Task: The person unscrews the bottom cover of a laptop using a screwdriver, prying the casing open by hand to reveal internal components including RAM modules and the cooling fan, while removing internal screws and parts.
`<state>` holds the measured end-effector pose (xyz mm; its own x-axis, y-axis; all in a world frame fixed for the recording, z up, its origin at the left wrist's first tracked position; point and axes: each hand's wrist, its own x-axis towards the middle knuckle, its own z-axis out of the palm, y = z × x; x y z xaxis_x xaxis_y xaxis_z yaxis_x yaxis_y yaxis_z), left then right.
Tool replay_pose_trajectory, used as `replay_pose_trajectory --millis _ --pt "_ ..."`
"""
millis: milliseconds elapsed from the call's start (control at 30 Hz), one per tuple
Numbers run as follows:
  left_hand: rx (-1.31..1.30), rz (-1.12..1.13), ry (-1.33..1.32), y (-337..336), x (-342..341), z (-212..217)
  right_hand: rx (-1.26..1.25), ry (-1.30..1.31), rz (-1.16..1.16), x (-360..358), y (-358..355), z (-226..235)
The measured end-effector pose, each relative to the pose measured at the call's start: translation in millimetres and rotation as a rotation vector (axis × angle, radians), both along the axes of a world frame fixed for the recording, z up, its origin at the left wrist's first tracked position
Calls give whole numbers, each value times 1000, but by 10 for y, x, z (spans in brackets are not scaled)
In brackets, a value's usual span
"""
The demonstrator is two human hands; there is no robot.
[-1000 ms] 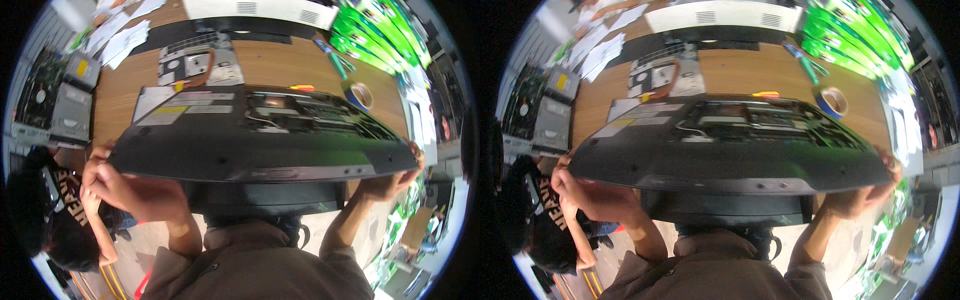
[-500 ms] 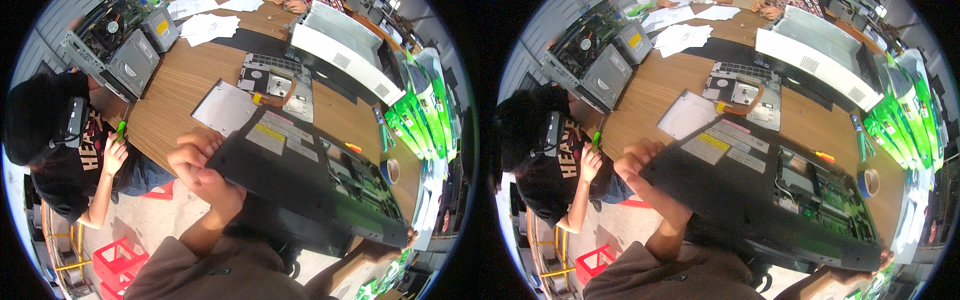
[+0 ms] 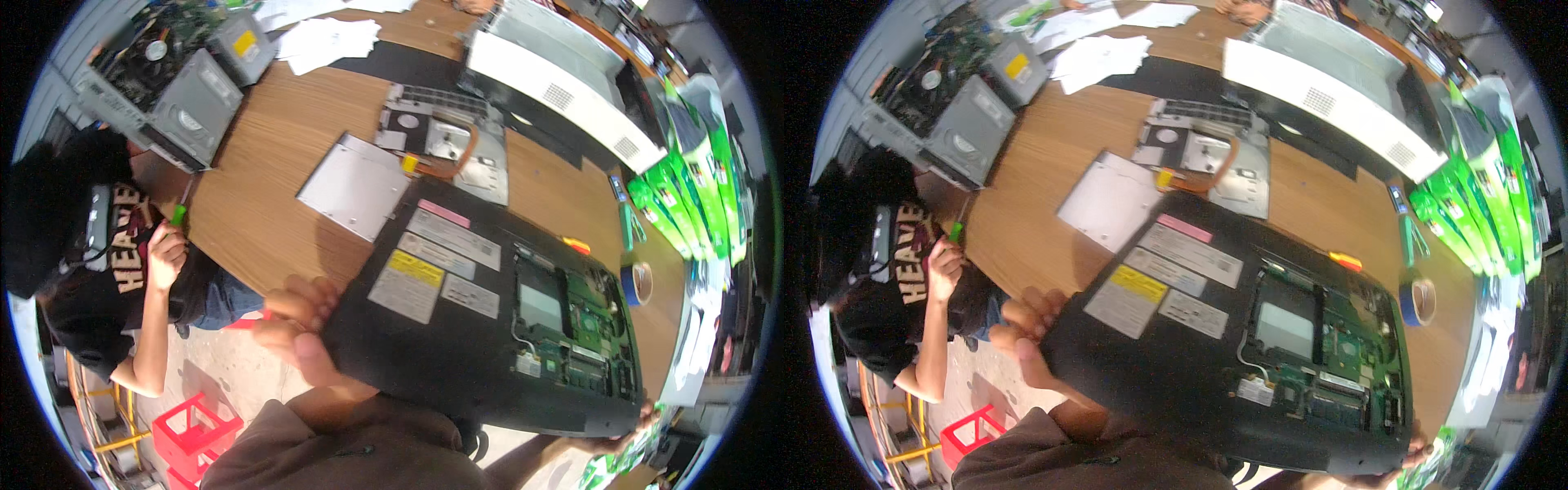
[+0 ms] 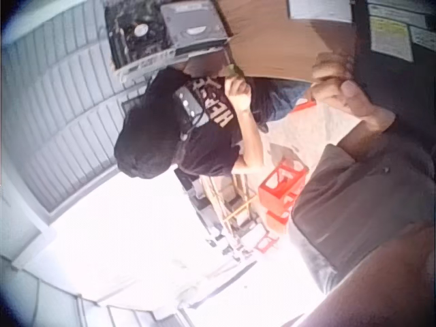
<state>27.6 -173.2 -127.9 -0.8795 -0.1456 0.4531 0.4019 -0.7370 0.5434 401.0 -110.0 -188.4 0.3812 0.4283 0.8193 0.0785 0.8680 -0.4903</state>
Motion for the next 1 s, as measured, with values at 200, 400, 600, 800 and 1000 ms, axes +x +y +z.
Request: replay_pose_trajectory --millis 200,400,600,800,1000 --pt "-21 15 -61 6 26 -59 -325 234 -111 -384 -127 157" --pt "-14 32 -93 -7 25 -81 -192 504 -245 -402 -150 171" --pt "9 56 -100 17 -36 -84 -169 431 118 -215 -129 98" --pt "82 65 -131 48 -1 -135 -118 663 -70 -420 -8 193" --pt "-484 27 122 -371 -54 -107 -114 761 -199 -677 80 398"
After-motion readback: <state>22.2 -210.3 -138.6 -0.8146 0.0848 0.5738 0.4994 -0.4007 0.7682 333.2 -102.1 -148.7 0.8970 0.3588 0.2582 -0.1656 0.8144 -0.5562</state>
